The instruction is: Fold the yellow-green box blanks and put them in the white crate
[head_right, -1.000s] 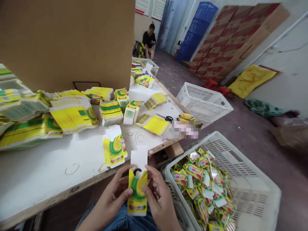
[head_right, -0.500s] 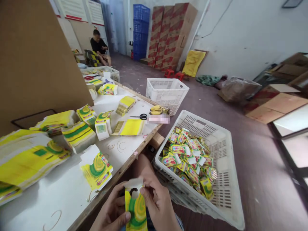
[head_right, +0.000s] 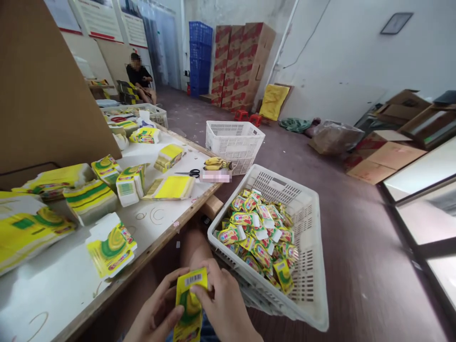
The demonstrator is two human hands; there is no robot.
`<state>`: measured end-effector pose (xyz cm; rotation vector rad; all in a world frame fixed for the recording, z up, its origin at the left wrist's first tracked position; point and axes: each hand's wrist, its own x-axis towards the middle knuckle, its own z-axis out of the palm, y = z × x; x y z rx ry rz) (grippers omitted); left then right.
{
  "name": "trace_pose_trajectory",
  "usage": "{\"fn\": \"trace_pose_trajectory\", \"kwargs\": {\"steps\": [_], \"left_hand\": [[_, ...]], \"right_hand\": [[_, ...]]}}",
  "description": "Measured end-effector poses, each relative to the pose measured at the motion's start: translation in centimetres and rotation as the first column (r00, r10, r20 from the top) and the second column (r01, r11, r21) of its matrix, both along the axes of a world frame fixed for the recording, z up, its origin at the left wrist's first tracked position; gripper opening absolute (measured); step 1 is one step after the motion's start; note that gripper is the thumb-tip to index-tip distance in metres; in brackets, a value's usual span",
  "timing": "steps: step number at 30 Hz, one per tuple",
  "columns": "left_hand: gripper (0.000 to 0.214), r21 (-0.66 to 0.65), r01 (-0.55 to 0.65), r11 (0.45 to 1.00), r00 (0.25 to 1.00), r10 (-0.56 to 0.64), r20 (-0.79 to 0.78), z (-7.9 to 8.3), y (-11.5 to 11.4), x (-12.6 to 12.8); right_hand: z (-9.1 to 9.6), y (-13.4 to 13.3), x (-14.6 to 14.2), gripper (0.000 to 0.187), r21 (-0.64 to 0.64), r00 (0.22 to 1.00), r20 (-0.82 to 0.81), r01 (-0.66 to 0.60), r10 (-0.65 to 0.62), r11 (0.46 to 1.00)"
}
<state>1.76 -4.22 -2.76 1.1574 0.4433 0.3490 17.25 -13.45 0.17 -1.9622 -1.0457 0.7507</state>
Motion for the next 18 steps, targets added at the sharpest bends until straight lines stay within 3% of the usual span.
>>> {"fn": "trace_pose_trajectory", "kwargs": {"steps": [4, 8, 13, 16, 17, 18], "left_hand": [[0.052, -0.165, -0.107, 0.98, 0.992, 0.117, 0.053, 0.4, -1.5, 1.4], [0.051, -0.146, -0.067, 0.987, 0.993, 0.08, 0.083, 0.8, -1.9, 2.3], [0.056, -0.101, -0.114, 0.988, 0.989, 0.122, 0.081, 0.4, -3.2, 3.5], [0.059, 0.065, -0.192, 0.979, 0.981, 0.189, 0.053, 0.4, -3.0, 3.7], [0.057, 0.189, -0.254, 0.949, 0.967, 0.254, 0.026, 0.6, -2.3, 3.4], [0.054, 0.342, -0.327, 0.881, 0.938, 0.347, 0.004, 0.8, -1.2, 2.8]], "right_hand": [[-0.2, -0.9, 1.2, 0.035, 0.094, 0.999, 0.025, -0.033, 0.031, 0.995], [-0.1, -2.1, 2.3, 0.032, 0.242, 1.0, 0.007, -0.031, 0.03, 0.97], [-0.6, -2.7, 2.0, 0.027, 0.405, 0.988, -0.15, 0.094, -0.035, 0.91], [-0.3, -3.3, 3.7, 0.023, 0.387, 0.998, -0.047, 0.054, -0.038, 0.921], [-0.1, -3.6, 4.9, 0.022, 0.399, 0.991, 0.061, 0.084, -0.118, 0.913], [0.1, -4.0, 6.2, 0.022, 0.435, 0.951, 0.202, 0.126, -0.233, 0.892]]}}
